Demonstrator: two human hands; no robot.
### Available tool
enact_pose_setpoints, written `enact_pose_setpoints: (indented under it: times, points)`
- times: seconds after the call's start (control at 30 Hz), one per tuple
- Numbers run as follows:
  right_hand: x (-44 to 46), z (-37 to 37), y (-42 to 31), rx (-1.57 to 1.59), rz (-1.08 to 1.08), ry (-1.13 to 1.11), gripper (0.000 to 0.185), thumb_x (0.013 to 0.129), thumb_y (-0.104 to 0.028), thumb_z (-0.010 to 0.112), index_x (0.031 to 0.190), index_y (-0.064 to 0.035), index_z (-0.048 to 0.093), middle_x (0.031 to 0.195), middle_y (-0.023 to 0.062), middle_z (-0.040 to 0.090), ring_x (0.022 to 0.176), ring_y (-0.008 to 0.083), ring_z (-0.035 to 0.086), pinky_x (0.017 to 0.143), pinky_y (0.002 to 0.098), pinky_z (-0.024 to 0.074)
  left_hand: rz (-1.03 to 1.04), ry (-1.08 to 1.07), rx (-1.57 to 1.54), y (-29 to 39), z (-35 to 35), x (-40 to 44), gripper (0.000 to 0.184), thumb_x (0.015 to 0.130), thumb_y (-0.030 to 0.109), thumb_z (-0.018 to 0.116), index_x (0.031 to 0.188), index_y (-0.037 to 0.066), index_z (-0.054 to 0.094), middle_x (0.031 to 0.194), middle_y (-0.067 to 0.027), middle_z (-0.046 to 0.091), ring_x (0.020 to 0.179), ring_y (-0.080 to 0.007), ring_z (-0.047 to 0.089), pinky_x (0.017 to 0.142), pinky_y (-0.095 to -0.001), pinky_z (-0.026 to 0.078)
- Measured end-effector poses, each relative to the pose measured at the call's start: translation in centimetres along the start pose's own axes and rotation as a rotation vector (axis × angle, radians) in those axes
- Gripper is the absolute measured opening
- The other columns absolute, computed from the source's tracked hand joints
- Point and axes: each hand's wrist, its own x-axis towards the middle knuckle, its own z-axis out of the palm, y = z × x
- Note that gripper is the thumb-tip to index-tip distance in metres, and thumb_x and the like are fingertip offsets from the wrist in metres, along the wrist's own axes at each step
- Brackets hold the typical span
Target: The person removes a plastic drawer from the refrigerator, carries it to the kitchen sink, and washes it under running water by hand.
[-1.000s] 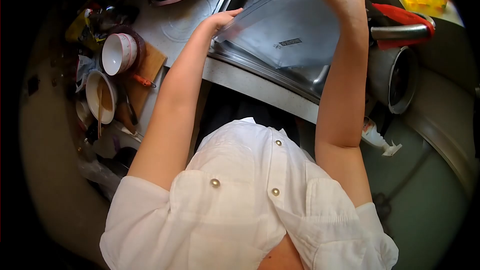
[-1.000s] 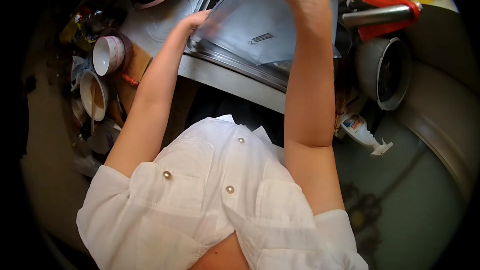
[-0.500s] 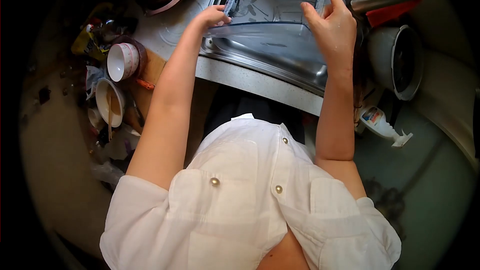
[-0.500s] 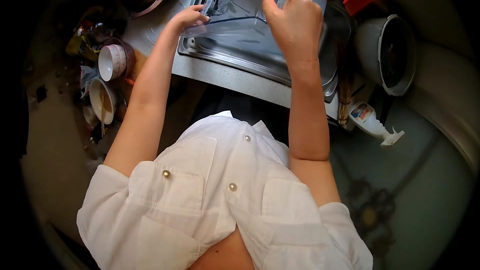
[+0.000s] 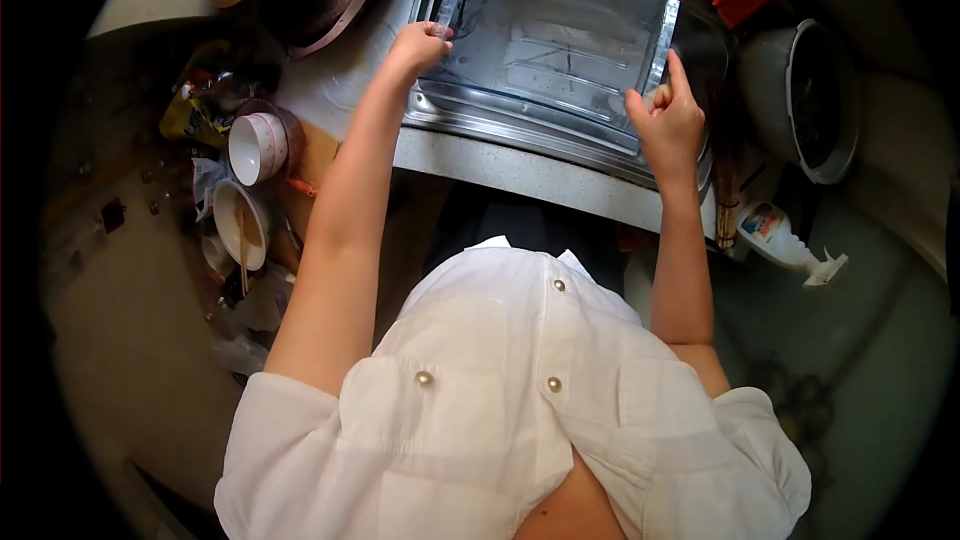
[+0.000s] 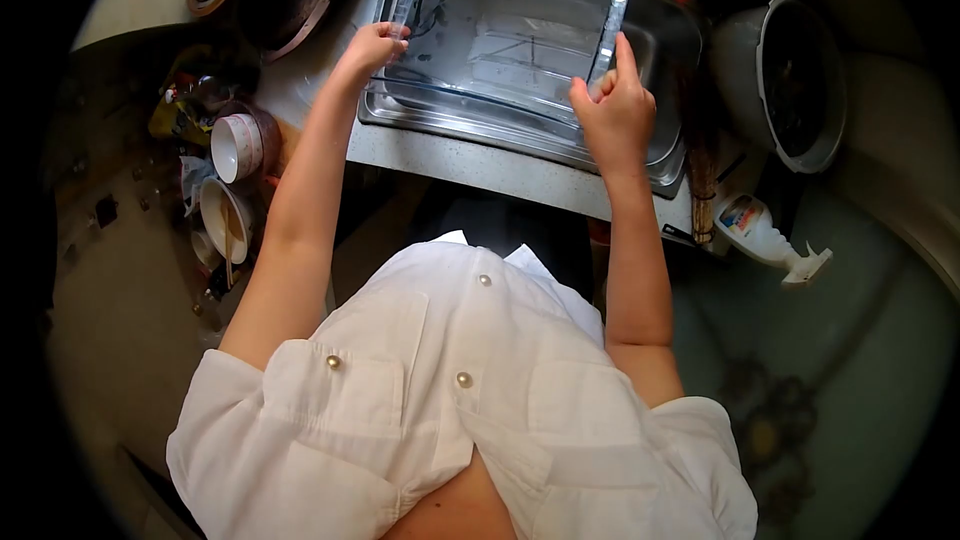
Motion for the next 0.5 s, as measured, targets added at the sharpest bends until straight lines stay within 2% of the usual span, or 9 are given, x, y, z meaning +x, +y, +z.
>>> enact_pose_setpoints:
  times: [0.1,0.13,0.5]
  points:
    - [-0.4,0.8,3.5,0.031,0.004,-0.025,0.067,0.07,-0.01,0.068,0.131,0.0012,0.043,0.055,0.0031,0.051,0.05,0.013,0.052,0.057,0.0254,0.0465,0.066,0.144,0.19,-0.8,1.5,-0.2,0.024,0.073,0.012,0.068,0.097,0.009,0.069,0.084,-0.0067,0.068,0.076,-0.0172,0.062,0.071,-0.0292,0.047]
    - [-0.5,1.2,4.8,0.031,0.018,-0.043,0.07,0.07,-0.01,0.068,0.133,0.0012,0.041,0.056,0.0028,0.052,0.051,0.0127,0.052,0.056,0.0249,0.0459,0.068,0.154,0.165,-0.8,1.9,-0.6,0.025,0.072,0.016,0.069,0.097,0.013,0.069,0.087,-0.0079,0.068,0.081,-0.0208,0.064,0.074,-0.0309,0.048]
    - [0.4,5.0,13.2,0.1,0.06,-0.164,0.077,0.074,-0.013,0.072,0.139,-0.0047,0.033,0.063,0.0026,0.053,0.056,0.0095,0.05,0.057,0.0231,0.0453,0.054,0.361,0.271,-1.0,5.9,-1.5,0.033,0.068,0.016,0.071,0.101,0.012,0.068,0.083,-0.0083,0.068,0.081,-0.0241,0.065,0.076,-0.0342,0.05]
